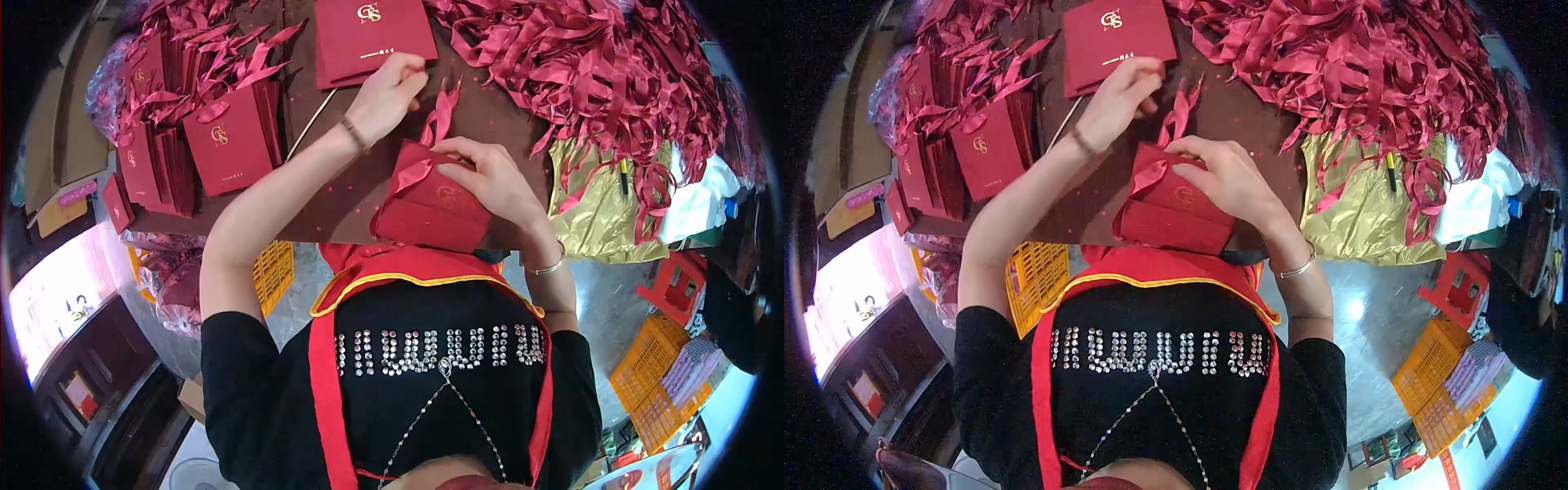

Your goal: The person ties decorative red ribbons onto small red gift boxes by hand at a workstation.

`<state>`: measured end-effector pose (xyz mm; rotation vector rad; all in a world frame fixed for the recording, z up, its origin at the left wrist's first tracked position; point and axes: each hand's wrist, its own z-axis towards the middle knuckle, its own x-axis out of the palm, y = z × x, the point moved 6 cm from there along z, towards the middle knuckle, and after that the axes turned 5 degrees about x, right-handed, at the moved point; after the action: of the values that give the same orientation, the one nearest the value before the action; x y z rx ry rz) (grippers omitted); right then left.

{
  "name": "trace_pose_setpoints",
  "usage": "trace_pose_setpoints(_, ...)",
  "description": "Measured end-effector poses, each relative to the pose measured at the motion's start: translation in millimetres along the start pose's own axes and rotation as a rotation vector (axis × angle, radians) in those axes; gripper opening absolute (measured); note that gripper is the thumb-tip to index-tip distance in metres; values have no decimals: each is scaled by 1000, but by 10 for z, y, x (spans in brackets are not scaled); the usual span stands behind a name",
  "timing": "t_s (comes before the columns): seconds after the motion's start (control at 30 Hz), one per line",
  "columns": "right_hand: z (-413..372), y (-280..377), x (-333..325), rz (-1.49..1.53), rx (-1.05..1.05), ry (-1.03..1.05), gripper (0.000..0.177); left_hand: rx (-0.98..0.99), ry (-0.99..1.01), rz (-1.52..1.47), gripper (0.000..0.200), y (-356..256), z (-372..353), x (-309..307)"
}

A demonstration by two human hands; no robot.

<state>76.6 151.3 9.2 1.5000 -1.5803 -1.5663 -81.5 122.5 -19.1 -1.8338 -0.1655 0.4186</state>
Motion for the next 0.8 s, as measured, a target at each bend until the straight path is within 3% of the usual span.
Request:
trace_pose_setpoints(0.13, 2, -154, -61, -10, 27, -68, 28, 162, 137, 21, 40, 215, -542, -8)
trace_pose_setpoints(0.23, 31, -256, -36, 40, 43, -73, 28, 84, 217, 308, 43, 165, -943, 41)
trace_pose_setpoints(0.4, 49, -215, -25, -25, 55, -58, 28, 58, 242, 506, 55, 269, -1175, -135)
trace_pose_setpoints(0.5, 54, -239, -14, -44, 53, -66, 28, -55, 348, -6, 54, 309, -1302, -182)
trace_pose_setpoints(0.53, 47, -243, -17, -52, 45, -72, 28, -53, 351, -6, 54, 283, -1322, -218)
trace_pose_setpoints(0.6, 37, -231, -15, -80, 57, -76, 28, -24, 154, -220, 48, 177, -1318, -392)
trace_pose_setpoints(0.67, 36, -239, -7, -110, 62, -76, 28, 42, -66, -133, 36, 271, -1308, -598)
trace_pose_setpoints(0.73, 13, -198, -14, -193, -74, -143, 27, 33, -137, 15, 26, 292, -1317, -739)
trace_pose_setpoints(0.8, -13, -144, -41, -198, -35, -148, 26, -23, -100, -29, 23, 393, -1348, -822)
